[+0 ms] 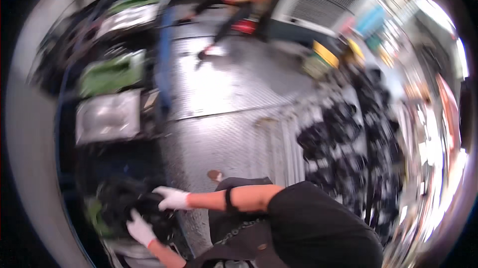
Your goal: Placing black sandals into a mold-based machinery system and onto a storage rack.
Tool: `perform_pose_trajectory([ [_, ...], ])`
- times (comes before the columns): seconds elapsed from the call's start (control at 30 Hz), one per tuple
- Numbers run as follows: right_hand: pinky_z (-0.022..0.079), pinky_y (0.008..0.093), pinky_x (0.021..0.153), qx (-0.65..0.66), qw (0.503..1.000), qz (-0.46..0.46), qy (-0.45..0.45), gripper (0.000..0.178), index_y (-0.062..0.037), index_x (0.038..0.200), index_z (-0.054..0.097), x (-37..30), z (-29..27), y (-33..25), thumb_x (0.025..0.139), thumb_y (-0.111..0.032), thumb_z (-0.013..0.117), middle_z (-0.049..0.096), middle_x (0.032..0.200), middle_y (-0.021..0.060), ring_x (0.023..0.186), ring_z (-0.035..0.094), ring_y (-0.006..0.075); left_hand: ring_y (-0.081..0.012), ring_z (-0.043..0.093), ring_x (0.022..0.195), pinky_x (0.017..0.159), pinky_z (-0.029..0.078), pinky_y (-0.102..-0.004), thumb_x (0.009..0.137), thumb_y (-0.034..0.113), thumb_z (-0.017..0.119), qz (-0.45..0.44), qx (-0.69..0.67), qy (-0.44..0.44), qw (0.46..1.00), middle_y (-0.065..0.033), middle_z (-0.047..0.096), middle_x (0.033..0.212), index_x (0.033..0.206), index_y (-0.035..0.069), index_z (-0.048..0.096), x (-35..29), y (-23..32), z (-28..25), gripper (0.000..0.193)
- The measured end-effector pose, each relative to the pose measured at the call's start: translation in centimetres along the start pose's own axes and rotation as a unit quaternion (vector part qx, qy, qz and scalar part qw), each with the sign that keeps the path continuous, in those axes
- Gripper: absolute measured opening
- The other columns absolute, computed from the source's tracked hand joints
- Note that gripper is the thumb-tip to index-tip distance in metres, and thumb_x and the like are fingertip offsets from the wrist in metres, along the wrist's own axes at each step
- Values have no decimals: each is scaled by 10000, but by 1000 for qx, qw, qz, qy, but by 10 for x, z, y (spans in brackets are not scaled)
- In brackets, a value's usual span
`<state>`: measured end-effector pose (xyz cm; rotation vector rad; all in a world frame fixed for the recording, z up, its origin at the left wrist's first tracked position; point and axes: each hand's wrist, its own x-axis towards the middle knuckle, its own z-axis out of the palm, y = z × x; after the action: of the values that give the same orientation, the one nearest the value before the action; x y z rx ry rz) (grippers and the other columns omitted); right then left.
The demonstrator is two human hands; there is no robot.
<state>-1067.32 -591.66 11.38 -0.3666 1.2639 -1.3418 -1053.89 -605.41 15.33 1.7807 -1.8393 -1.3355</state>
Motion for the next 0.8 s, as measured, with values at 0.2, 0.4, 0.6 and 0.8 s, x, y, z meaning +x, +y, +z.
perform_pose_trajectory([
  [0.2, 460, 379, 978, -10, 998, -63, -24, 900, -31, 1485, 254, -99, -56, 41, 799, -344, 744, 475, 1396, 235, 1260, 506, 273, -292, 627, 976, 860, 498, -384, 929, 294, 602, 197, 135, -66, 969, -198, 639, 1169, 1242, -29, 568, -79, 41, 5, 451],
  [0.4, 448, 390, 991, -116, 956, 46, 267, 755, -16, 1401, 422, -266, -68, 140, 806, -417, 657, 579, 1291, 197, 1218, 547, 298, -295, 541, 569, 627, 471, -409, 767, 29, 598, 479, 239, -351, 768, -211, 602, 674, 725, -61, 523, -114, 36, 69, 124],
  [0.6, 456, 389, 967, -12, 852, 187, 488, 649, -56, 1334, 499, -412, 28, 288, 814, -430, 603, 605, 1261, 166, 1152, 587, 312, -424, 624, 729, 661, 510, -498, 713, 216, 708, 647, 423, -566, 288, -224, 627, 722, 839, 21, 584, -271, -3, 194, 264],
  [0.8, 478, 372, 933, 223, 678, 147, 684, 566, -55, 1314, 537, -480, 213, 474, 866, -398, 582, 641, 1216, 136, 1098, 612, 290, -354, 667, 755, 669, 526, -462, 821, 344, 619, 682, 357, -638, 14, -186, 675, 797, 1131, 7, 619, -447, -176, 243, 458],
])
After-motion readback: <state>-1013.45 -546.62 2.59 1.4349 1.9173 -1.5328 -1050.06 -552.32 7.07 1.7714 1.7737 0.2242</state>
